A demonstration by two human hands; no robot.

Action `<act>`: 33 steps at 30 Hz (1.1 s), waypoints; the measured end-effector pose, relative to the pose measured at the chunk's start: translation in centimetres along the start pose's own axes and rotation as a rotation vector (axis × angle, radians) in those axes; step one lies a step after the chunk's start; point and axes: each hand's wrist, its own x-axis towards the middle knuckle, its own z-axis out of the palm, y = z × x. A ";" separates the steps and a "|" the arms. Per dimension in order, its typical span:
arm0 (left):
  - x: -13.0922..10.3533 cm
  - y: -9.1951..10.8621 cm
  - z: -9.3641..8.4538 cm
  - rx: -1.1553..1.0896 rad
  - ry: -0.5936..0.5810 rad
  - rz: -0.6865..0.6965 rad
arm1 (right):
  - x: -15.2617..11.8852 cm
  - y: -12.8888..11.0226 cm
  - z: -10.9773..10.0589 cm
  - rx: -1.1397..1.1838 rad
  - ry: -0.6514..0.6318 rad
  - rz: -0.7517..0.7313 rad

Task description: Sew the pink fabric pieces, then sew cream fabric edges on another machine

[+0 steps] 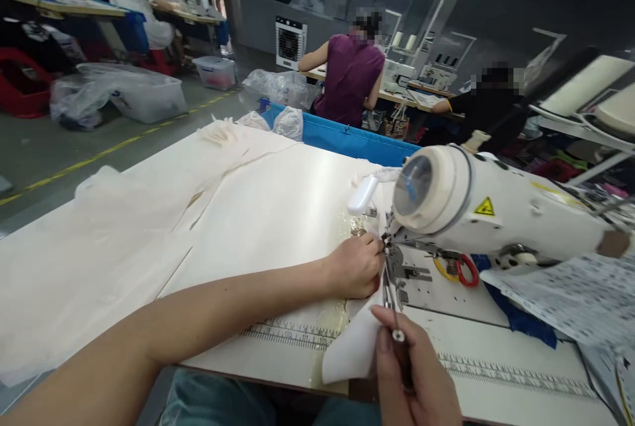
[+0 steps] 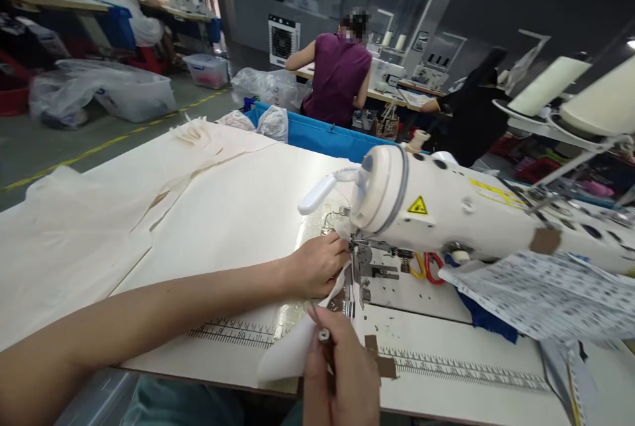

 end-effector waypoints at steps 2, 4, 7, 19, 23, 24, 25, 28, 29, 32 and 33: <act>0.5 0.4 0.0 0.065 -0.025 -0.042 | -0.5 0.4 0.4 0.041 -0.017 -0.101; 0.8 0.6 0.3 0.108 -0.035 -0.076 | -0.9 1.0 0.6 0.044 -0.011 -0.182; 0.9 0.1 0.9 0.054 0.026 -0.146 | -1.1 2.3 0.3 0.008 -0.015 -0.181; 0.3 -2.4 1.4 -0.511 0.211 -0.249 | 3.5 8.3 -0.2 -0.349 0.053 -0.198; 0.3 -2.4 1.3 -0.540 0.212 -0.253 | 4.0 8.0 0.1 -0.367 0.072 -0.243; 0.3 -2.5 1.4 -0.544 0.216 -0.247 | 4.0 8.0 0.1 -0.372 0.078 -0.250; 0.3 -2.5 1.4 -0.545 0.218 -0.242 | 4.0 8.0 0.2 -0.379 0.085 -0.258; 0.3 -2.6 1.6 -0.545 0.210 -0.241 | 4.0 8.1 0.3 -0.400 0.105 -0.283; 0.3 -2.7 1.6 -0.546 0.206 -0.245 | 4.0 8.1 0.4 -0.406 0.115 -0.290; 0.3 -2.6 1.7 -0.555 0.203 -0.253 | 4.0 8.3 0.5 -0.424 0.143 -0.306; 0.3 -2.6 1.7 -0.560 0.203 -0.253 | 4.0 8.3 0.5 -0.429 0.151 -0.307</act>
